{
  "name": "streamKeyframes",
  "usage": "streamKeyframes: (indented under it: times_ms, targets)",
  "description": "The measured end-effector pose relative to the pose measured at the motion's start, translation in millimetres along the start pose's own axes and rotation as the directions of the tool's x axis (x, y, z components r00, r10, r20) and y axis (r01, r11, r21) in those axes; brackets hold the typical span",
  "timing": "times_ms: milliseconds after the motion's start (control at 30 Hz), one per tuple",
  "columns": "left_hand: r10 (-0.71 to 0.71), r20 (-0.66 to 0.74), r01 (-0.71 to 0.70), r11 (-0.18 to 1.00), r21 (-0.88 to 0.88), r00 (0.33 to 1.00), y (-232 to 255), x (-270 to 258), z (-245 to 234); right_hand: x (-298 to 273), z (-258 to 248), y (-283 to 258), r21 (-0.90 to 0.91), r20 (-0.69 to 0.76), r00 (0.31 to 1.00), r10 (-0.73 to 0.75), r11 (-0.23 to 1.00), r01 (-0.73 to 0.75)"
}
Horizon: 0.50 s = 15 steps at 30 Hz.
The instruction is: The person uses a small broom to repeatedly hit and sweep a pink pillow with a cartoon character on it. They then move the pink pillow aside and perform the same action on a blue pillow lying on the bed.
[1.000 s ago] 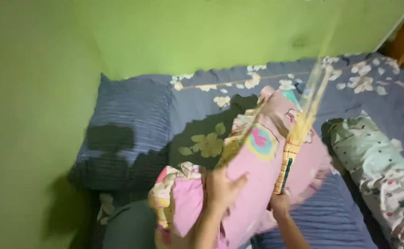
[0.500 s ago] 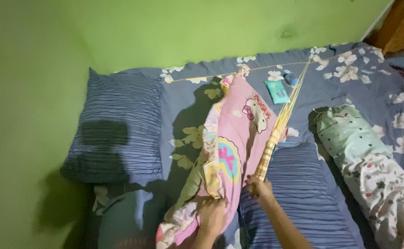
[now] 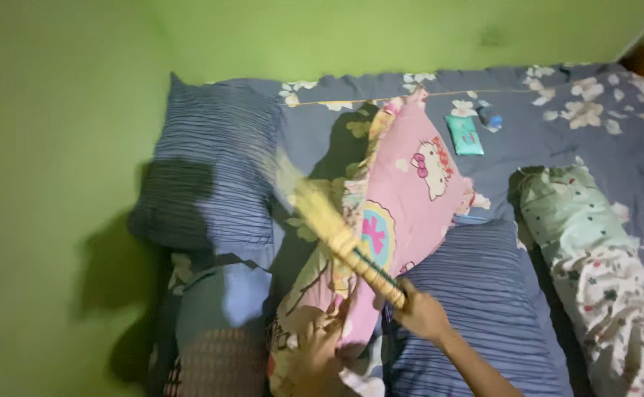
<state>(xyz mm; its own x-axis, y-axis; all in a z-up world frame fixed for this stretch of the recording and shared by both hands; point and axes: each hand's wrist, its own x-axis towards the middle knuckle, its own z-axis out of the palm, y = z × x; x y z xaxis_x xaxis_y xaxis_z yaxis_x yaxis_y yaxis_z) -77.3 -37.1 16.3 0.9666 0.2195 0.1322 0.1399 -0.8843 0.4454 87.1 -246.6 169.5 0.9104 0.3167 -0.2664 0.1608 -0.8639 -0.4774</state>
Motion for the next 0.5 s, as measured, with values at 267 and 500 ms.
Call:
streamKeyframes:
  times_ms: [267,500]
  targets:
    - [-0.228,0.035,0.229,0.973,-0.015,0.973,-7.0,-4.2,3.5,-30.5,0.4,47.5,0.018,-0.218,0.920,-0.325,0.941,0.337]
    - [-0.447,0.199,0.442,0.894,0.070,0.872,-3.1,-3.7,-18.1,-69.3,37.0,117.7,-0.364,0.231,0.953,-0.198,0.891,0.273]
